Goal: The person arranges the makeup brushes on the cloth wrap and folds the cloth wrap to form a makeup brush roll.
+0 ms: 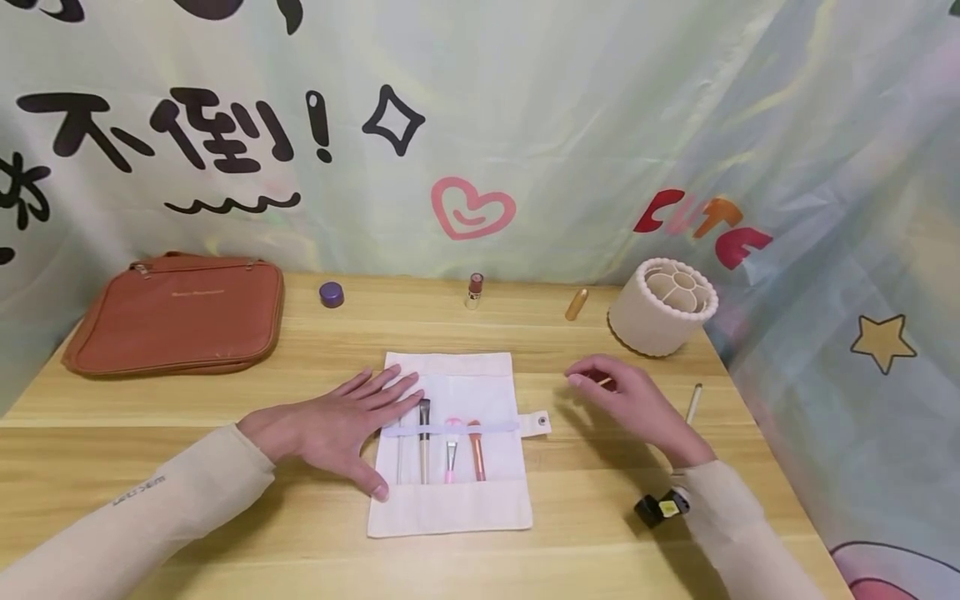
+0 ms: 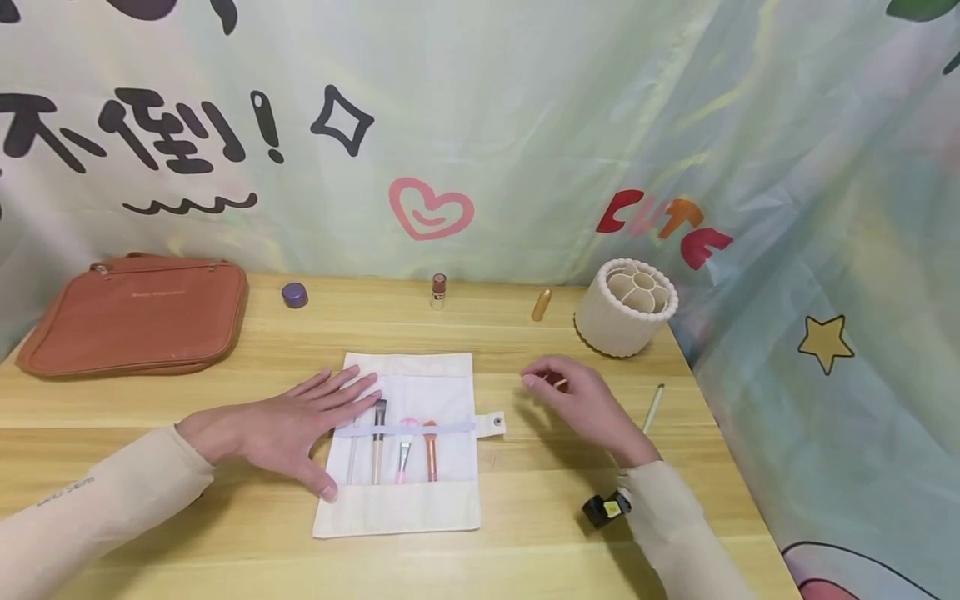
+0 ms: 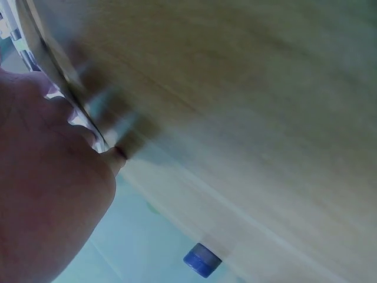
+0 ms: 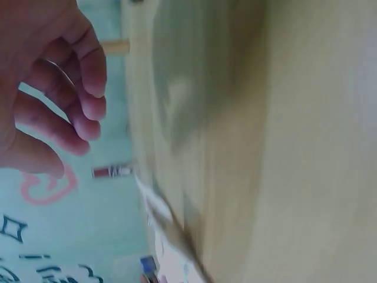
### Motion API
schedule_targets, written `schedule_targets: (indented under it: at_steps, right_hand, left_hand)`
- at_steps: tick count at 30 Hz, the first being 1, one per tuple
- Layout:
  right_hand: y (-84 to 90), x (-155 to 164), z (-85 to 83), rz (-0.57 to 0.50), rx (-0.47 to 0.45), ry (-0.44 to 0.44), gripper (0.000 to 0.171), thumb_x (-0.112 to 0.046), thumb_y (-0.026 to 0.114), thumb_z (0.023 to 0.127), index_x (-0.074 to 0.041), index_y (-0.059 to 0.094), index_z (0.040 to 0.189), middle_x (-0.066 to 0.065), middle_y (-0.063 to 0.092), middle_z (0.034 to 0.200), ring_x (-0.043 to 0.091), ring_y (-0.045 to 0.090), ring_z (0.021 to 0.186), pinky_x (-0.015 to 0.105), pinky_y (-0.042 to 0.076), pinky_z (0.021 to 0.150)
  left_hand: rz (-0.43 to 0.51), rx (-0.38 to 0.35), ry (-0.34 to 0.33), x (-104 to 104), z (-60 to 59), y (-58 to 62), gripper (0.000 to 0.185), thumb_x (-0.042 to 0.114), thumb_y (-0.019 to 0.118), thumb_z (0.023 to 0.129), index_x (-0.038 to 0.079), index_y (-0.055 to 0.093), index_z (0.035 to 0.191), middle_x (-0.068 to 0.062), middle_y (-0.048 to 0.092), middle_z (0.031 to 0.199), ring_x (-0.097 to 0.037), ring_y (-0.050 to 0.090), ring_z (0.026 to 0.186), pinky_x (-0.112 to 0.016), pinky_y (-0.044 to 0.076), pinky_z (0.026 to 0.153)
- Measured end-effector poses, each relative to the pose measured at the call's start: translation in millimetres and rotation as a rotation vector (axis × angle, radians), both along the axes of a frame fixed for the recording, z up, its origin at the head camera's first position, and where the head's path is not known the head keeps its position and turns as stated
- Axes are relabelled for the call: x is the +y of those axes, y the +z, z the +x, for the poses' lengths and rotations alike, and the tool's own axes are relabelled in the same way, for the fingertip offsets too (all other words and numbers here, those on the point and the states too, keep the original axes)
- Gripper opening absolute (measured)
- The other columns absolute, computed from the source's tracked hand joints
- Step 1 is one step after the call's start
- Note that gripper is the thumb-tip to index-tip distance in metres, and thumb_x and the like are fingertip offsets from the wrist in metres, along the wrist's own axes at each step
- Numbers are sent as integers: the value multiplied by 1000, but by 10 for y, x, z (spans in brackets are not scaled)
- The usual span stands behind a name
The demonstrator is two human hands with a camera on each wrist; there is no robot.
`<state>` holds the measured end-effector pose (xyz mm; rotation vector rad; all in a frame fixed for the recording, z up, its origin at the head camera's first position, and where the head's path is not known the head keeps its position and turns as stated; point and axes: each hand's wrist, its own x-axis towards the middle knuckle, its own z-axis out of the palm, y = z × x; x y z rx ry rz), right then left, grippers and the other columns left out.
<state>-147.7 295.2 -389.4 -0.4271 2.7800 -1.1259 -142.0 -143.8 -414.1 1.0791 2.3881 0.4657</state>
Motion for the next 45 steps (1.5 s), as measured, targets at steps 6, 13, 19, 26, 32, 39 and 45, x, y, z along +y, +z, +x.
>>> schedule_targets:
  at_steps: [6, 13, 19, 26, 32, 39, 45]
  right_hand:
    - [-27, 256, 122, 38, -16, -173, 33, -34, 66, 111, -8, 74, 130, 10, 77, 121, 19, 67, 101, 22, 55, 80]
    - [-91, 445, 186, 80, -23, -238, 34, -32, 67, 110, -6, 73, 131, 13, 78, 119, 22, 69, 102, 21, 57, 76]
    - [-129, 566, 190, 126, -20, -303, 35, -32, 68, 110, -6, 73, 133, 15, 78, 121, 25, 70, 103, 21, 56, 73]
    - [-171, 621, 162, 196, -6, -314, 33, -25, 73, 107, -1, 72, 130, 15, 75, 111, 23, 67, 94, 25, 50, 68]
    - [-213, 561, 135, 236, 0, -268, 25, -18, 76, 103, -1, 74, 122, 9, 73, 99, 19, 64, 86, 25, 47, 65]
    - [-165, 395, 116, 257, 7, -185, 16, -12, 75, 102, -1, 75, 114, 7, 73, 97, 18, 61, 85, 31, 48, 72]
    - [-147, 227, 124, 269, 24, -123, 17, -7, 71, 103, 2, 74, 116, 10, 74, 101, 21, 64, 90, 40, 53, 80]
  left_hand:
    - [-13, 2, 1, -17, -3, -5, 131, 78, 80, 81, 14, 15, 177, -11, 0, 185, -41, -6, 171, -69, 2, 135]
    - [-14, 2, 2, -20, -3, -11, 131, 78, 79, 81, 14, 15, 177, -11, -1, 185, -40, -7, 171, -69, 2, 135]
    - [-9, 4, 0, -11, -7, -15, 131, 78, 80, 82, 14, 15, 177, -11, 0, 185, -40, -7, 171, -69, 2, 135]
    - [-14, 5, -1, 5, -10, -12, 132, 78, 79, 81, 14, 15, 177, -11, -1, 185, -40, -7, 171, -69, 2, 135]
    - [-14, 5, -4, 12, -10, 0, 132, 78, 80, 81, 14, 15, 177, -11, -1, 185, -40, -6, 171, -68, 2, 135]
    - [-6, 7, -5, 5, -11, 5, 131, 77, 80, 81, 13, 16, 176, -12, 0, 185, -41, -6, 171, -69, 2, 135]
    - [2, 5, -8, 5, -11, -2, 131, 76, 81, 81, 12, 16, 176, -13, 0, 185, -42, -6, 171, -69, 2, 135]
